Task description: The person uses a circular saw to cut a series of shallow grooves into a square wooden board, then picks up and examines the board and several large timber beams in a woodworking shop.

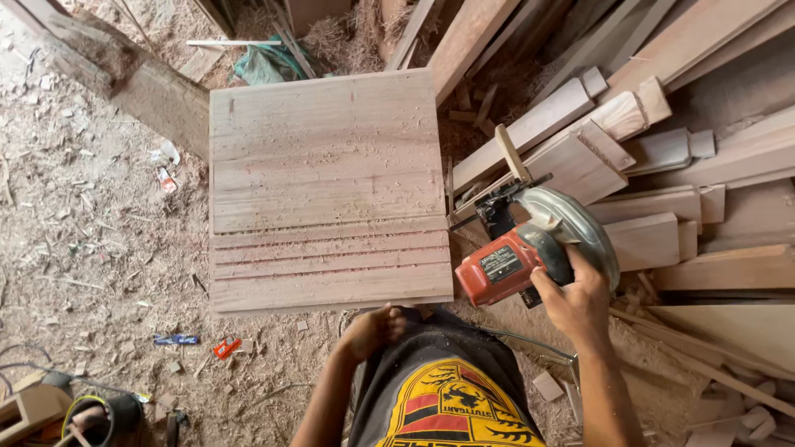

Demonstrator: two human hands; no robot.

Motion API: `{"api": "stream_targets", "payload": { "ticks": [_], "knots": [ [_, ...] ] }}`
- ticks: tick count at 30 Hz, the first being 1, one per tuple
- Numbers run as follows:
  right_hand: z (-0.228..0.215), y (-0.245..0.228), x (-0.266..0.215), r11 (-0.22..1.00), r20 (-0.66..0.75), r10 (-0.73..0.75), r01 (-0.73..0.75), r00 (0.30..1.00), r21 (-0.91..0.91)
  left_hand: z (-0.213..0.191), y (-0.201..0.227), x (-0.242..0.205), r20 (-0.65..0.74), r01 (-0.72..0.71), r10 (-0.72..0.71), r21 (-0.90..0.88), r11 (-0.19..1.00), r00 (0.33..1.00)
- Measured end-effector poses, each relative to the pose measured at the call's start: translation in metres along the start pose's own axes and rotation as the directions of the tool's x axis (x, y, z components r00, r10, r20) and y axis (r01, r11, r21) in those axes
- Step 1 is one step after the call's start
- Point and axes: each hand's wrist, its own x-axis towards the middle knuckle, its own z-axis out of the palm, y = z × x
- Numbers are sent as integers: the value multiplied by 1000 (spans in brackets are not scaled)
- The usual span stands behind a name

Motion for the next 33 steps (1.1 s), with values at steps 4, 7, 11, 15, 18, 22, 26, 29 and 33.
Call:
{"api": "stream_targets", "payload": {
  "ticks": [4, 7, 11, 15, 18, 22, 26, 29, 33],
  "knots": [
    [8, -11, -3, 979, -55, -178, 183, 982, 88, -102, 90, -3, -311, -415, 572, 447, 793, 759],
    [16, -25, -3, 996, -26, -86, 85, 996, -24, -190, 170, 9, -539, 119, 833, 842, 526, 128],
    [26, -45, -1, 994, -30, -99, 98, 995, -40, -261, 204, 24, -671, 188, 710, 741, 644, 213],
    [33, -58, 5, 992, -9, -124, 123, 992, -18, -264, 171, 27, -762, 158, 485, 592, 790, 428],
    [36, -63, 11, 996, 5, -89, 89, 996, -17, -244, 122, 16, -833, 171, 339, 447, 878, 437],
    [35, -56, 7, 996, -18, -81, 81, 997, -28, -227, 86, 3, -901, 216, 326, 393, 894, 286],
    [40, -49, -6, 997, -38, -75, 76, 996, 22, -216, 60, -5, -939, 69, 199, 227, 971, 281],
    [45, -43, -14, 996, -34, -86, 87, 996, 29, -205, 56, -1, -963, 90, 95, 121, 989, 250],
    [59, -35, -18, 1000, 38, 8, -9, 999, 12, -195, 47, -4, -969, 92, 51, 75, 993, 242]
  ]
}}
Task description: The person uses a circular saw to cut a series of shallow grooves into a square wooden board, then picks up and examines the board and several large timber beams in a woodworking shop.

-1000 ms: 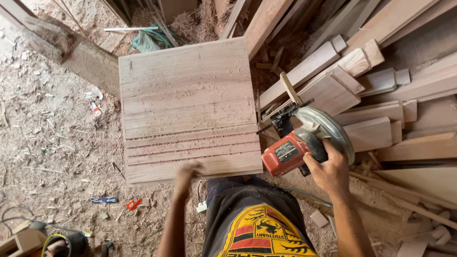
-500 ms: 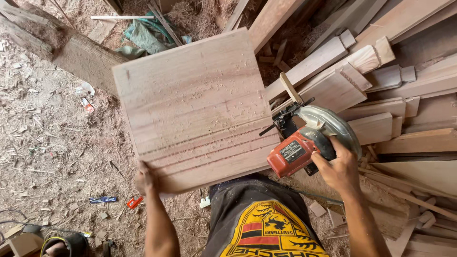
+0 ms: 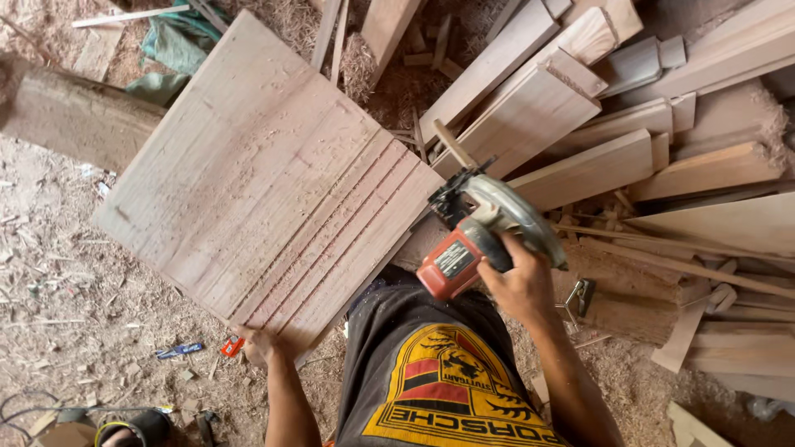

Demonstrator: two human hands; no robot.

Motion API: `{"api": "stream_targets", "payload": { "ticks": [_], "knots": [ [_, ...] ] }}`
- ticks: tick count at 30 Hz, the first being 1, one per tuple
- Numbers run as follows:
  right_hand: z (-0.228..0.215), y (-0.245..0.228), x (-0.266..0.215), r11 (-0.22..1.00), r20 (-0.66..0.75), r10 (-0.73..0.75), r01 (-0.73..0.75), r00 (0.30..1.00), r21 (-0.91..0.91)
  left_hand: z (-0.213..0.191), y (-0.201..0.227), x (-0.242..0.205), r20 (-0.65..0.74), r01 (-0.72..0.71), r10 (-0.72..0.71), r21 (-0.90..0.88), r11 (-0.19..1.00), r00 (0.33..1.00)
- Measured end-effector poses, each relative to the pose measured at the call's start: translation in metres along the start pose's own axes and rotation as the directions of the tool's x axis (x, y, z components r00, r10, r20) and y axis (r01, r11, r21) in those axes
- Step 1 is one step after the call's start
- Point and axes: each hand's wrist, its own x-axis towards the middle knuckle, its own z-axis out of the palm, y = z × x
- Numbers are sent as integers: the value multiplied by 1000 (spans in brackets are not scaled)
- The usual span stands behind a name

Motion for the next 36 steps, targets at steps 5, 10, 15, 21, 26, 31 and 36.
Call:
{"api": "stream_targets", "payload": {
  "ticks": [5, 10, 15, 21, 26, 31, 36],
  "knots": [
    [19, -2, 5, 968, -51, -245, 242, 968, -58, 9, 10, -26, -187, -283, 302, 124, 951, 935],
    [44, -13, 14, 989, 32, -131, 133, 991, -71, 66, 81, -114, 5, -988, 999, -148, 54, 54],
    [49, -12, 22, 996, 133, -71, 78, 989, -46, 109, 128, -252, 601, -994, 796, -111, -3, -69],
    [47, 6, 34, 995, 232, -32, 53, 972, -84, 116, 157, -318, 694, -986, 719, 144, -89, 36],
    [53, 14, 38, 986, 390, 128, -73, 912, -153, 116, 165, -327, 777, -976, 613, 212, -48, 139],
    [58, 8, 46, 994, 262, -80, 97, 962, -54, 113, 178, -326, 746, -972, 662, 201, -123, 70],
    [67, -4, 59, 997, 303, -25, 46, 953, -61, 111, 196, -317, 673, -995, 739, 89, -42, 29]
  ]
}}
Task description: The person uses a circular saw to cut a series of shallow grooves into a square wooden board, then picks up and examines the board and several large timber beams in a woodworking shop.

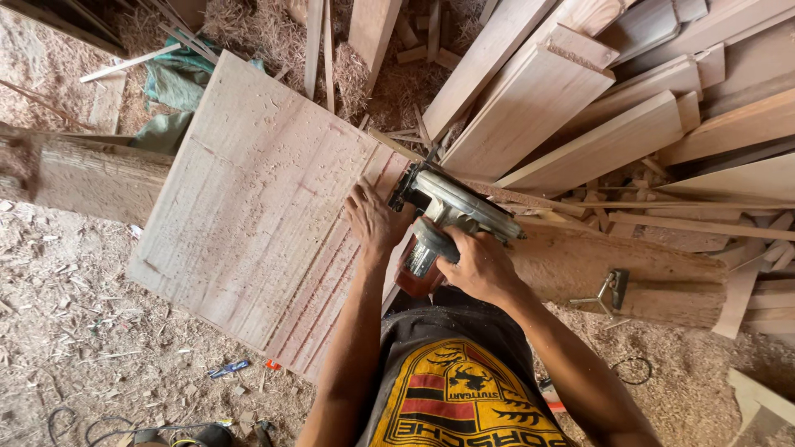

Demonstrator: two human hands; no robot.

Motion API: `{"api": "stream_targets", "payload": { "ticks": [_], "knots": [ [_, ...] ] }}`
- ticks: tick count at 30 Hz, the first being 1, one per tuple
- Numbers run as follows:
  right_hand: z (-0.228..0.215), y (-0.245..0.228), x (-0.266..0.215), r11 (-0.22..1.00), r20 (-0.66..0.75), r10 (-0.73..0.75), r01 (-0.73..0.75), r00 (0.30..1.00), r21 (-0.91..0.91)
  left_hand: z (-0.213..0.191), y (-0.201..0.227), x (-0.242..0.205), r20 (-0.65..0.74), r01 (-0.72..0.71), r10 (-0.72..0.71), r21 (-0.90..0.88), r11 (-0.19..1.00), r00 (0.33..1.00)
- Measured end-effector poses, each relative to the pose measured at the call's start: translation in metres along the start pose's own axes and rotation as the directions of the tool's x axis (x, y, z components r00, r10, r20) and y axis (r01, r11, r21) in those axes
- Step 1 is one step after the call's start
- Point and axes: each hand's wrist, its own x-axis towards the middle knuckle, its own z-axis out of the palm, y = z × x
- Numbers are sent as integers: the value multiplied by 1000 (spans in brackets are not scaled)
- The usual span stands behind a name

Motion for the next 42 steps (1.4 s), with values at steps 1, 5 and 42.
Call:
{"api": "stream_targets", "payload": {
  "ticks": [1, 5, 42],
  "knots": [
    [2, -2, 4, 1000, 8, 9, -9, 1000, 0, -2, -3, 4, -45, -22, 22, -6, 1000, 999],
    [11, -5, 17, 999, 52, 10, -12, 999, 33, -7, -16, 15, -76, -69, 67, -28, 997, 995],
    [82, -79, 140, 985, -28, -171, 170, 985, -23, 15, -203, 78, -325, 14, -33, -63, 998, 945]
  ]
}}
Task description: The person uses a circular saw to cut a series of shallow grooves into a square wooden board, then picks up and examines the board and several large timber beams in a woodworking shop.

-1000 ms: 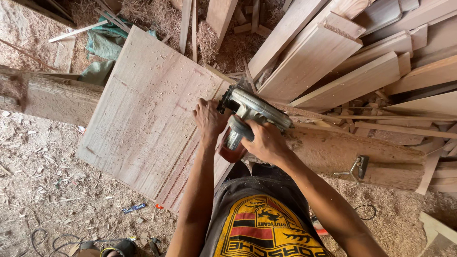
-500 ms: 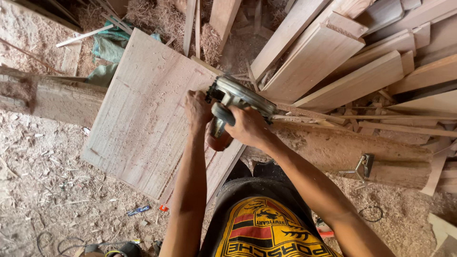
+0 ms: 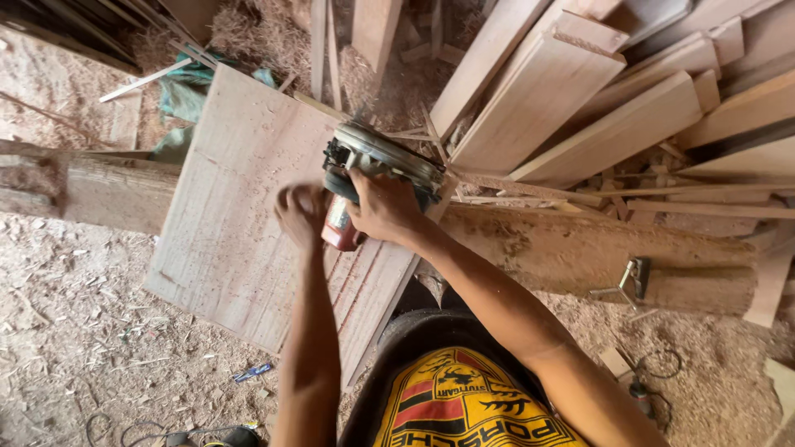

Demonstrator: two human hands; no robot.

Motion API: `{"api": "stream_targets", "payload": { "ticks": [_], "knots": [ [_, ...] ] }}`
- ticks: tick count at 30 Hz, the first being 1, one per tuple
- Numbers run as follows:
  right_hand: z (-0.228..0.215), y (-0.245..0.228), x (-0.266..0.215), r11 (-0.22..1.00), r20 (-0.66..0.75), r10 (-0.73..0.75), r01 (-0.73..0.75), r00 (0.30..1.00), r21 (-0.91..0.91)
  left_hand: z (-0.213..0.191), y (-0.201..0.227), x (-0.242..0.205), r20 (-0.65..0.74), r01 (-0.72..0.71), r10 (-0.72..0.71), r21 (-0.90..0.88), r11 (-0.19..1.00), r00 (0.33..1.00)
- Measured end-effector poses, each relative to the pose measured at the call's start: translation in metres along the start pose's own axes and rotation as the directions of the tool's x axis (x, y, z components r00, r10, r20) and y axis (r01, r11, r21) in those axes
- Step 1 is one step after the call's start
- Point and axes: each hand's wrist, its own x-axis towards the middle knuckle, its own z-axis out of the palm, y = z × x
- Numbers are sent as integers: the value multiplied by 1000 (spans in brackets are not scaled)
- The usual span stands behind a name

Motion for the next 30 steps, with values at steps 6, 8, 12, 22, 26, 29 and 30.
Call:
{"api": "stream_targets", "payload": {
  "ticks": [6, 8, 12, 22, 26, 29, 30],
  "knots": [
    [-5, 2, -1, 998, 37, 2, -5, 999, 68, 25, 5, -103, -53, 323, -327, 371, 871, 943],
    [-8, 1, -2, 997, 95, 29, -36, 995, 74, 18, 16, -102, -224, 233, -143, 453, 861, 964],
    [-17, -6, 2, 991, 163, 90, -104, 983, 84, -14, 41, -95, 146, 363, -393, 195, 911, 908],
    [10, -30, 61, 986, 77, -51, 38, 996, 162, -25, 56, -92, 11, 347, -348, 50, 936, 937],
    [25, -47, 99, 985, 88, -69, 54, 994, 162, -21, 54, -91, 95, 373, -383, 112, 921, 919],
    [35, -62, 130, 986, 115, -45, 26, 992, 165, -19, 53, -90, 102, 355, -377, 183, 917, 921],
    [38, -67, 139, 985, 102, -67, 49, 992, 168, -19, 52, -90, 98, 353, -374, 177, 919, 922]
  ]
}}
